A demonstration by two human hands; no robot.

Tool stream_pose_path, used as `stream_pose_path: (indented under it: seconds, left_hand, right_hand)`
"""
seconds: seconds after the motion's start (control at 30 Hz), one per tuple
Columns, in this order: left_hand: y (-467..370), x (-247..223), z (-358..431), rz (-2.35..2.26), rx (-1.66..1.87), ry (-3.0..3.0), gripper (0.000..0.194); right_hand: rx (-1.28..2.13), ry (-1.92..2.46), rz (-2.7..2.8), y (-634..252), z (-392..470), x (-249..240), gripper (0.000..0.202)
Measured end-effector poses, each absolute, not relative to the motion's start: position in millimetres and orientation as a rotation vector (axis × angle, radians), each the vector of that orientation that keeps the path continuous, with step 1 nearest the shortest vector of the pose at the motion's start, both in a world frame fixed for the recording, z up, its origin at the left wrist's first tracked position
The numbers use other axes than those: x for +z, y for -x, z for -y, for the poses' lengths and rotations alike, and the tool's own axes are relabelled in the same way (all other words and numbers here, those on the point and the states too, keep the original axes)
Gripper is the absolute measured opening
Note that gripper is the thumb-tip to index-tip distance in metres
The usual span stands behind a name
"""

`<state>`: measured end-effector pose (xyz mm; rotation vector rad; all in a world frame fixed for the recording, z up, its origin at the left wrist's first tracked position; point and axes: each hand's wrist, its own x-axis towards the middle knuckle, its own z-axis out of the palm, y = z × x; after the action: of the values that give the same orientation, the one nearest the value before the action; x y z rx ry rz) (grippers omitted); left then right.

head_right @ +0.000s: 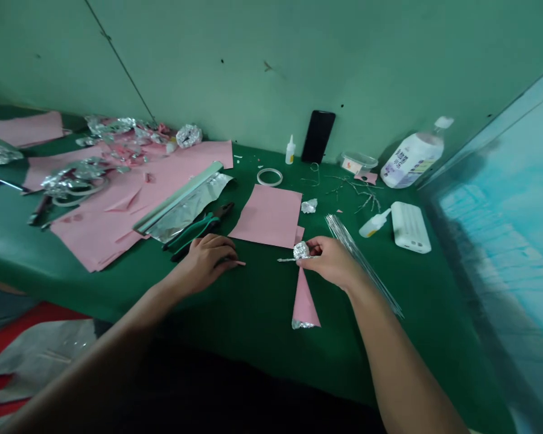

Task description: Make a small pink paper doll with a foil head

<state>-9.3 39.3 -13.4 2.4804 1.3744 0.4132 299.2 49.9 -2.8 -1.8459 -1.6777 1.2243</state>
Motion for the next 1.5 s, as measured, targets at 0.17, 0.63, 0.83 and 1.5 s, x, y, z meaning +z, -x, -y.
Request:
stream_pose_path:
  seconds: [0.17,0.63,0.83,1.5]
  left_hand:
    - [4.7,-12.5,-35.3,-1.298,0.624,-2.214,0.016]
    - [-26.8,-10.4,-17.4,-0.933,1.094,-1.338,0.017]
    - [-34.2,-12.9,-12.7,-0.877,1.134,-1.285,0.018]
    - [-53.4,-5.2,-10.7,-0.577,1.146,-0.366,0.005]
  right_hand:
    - [1.361,1.702,1.548,-297.2,-48.9,-0.6,0.027]
    - [1.555,0.856,0.925,-268.2,-33.6,7.3,0.038]
    - [1.511,0.866,0.96,-260.9,-31.4,-0.4,0.037]
    - [1.509,0.974,0.943,-254.9,-29.7,-3.4,0.04]
